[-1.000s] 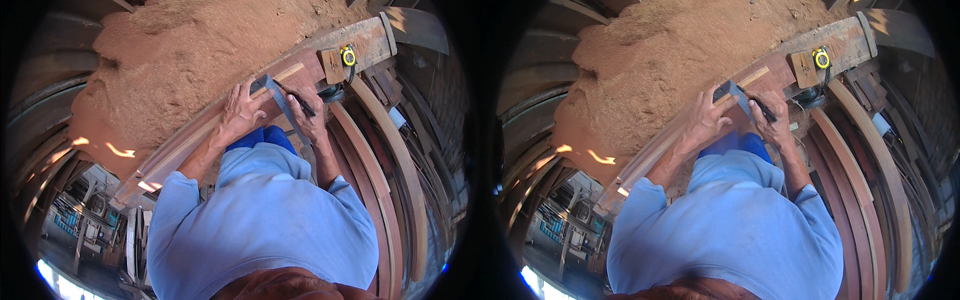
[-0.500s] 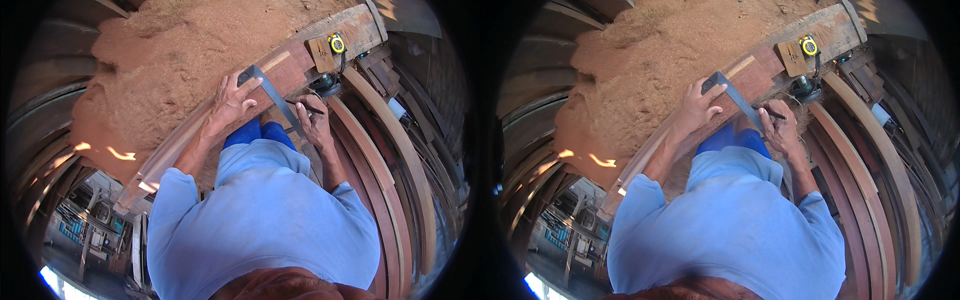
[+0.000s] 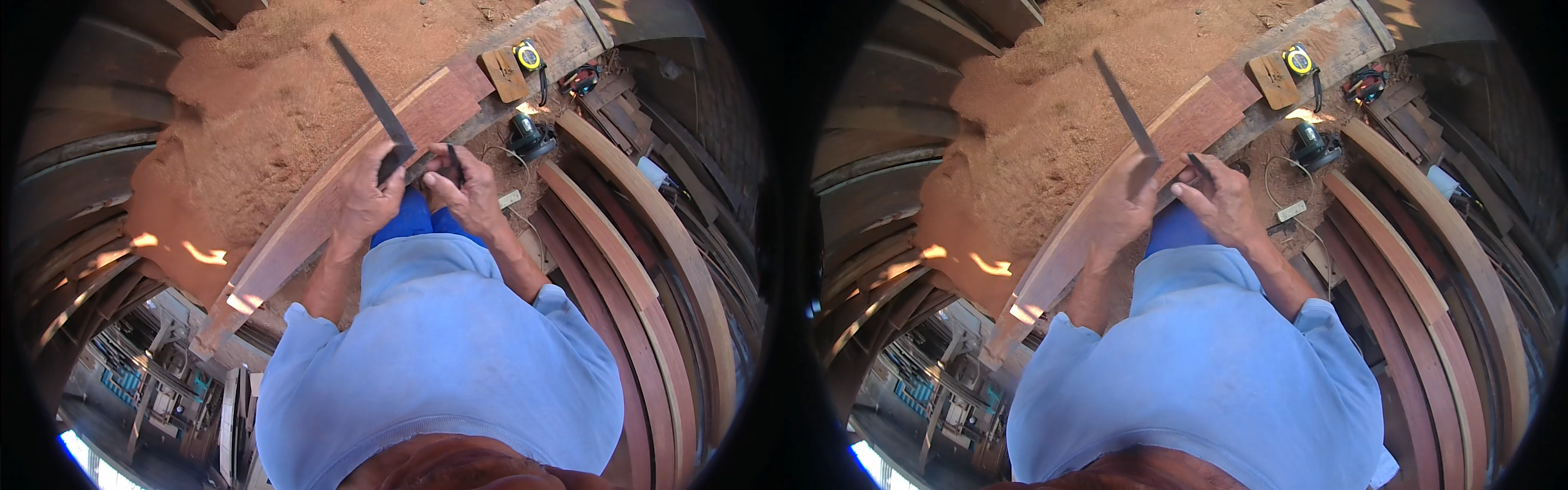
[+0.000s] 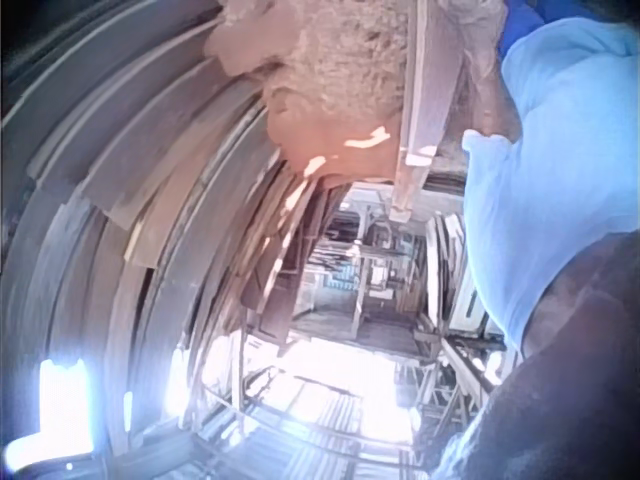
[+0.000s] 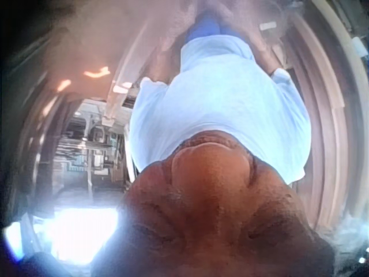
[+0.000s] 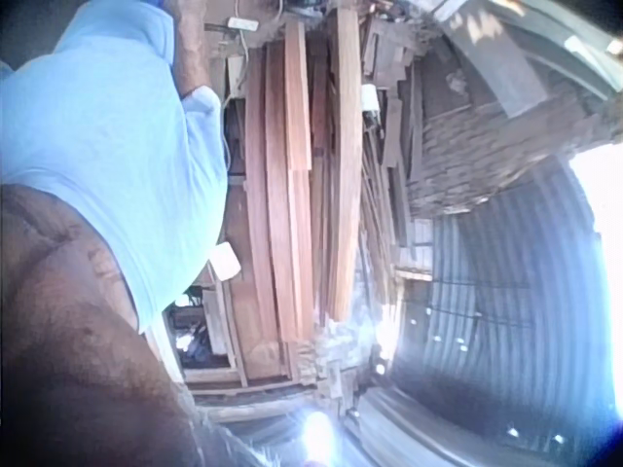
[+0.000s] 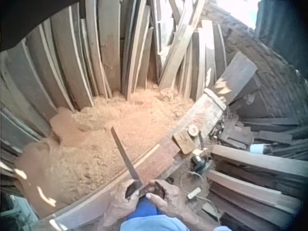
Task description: The person marks a wooden plank with a pencil using a metal square, measures the plank with a tape measure, and sands the plank with a sanding block. The person then compares the sanded plank with another piece of wood and places it on a workbench.
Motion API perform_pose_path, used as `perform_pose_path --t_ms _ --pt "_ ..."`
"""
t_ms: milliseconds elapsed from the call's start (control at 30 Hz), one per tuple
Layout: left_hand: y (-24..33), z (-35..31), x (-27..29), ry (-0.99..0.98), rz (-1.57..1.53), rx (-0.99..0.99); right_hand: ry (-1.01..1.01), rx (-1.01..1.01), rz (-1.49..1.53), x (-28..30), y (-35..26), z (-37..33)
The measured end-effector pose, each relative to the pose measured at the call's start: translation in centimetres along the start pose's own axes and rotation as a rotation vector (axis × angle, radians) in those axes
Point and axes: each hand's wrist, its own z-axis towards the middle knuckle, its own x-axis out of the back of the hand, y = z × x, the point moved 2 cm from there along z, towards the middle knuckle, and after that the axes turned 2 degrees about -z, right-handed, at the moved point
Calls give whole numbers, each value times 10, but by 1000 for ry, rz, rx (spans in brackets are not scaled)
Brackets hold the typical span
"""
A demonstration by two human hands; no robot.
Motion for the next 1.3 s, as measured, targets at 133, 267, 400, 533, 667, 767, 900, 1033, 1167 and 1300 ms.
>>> perform_pose_path --t_ms 133,267,400,533,667,767,900,1033,1167,1300 --pt "-31 -52 -80 -112 -134 124 -38 -183 -24 -18 59 -6" --pt "-18 -51 -91 -117 139 37 52 -245 148 -22 130 -6" --pt "-33 -35 -85 -150 342 17 103 -266 104 -20 143 3" --pt "-40 -16 -78 -266 578 -14 82 -295 152 -25 148 14" --pt "-55 -9 -84 -281 591 -47 92 -308 258 -32 151 15" --pt "-69 -7 -86 -201 474 -88 139 -335 317 -37 156 14" --pt "-70 -5 -87 -150 431 -109 191 -352 382 -38 142 14" --pt "-70 -4 -88 -144 465 -113 206 -337 408 -38 141 14" --pt "-70 -5 -87 -139 477 -113 180 -335 358 -35 143 15" --pt "-70 -5 -88 -138 469 -114 185 -313 360 -36 147 15"
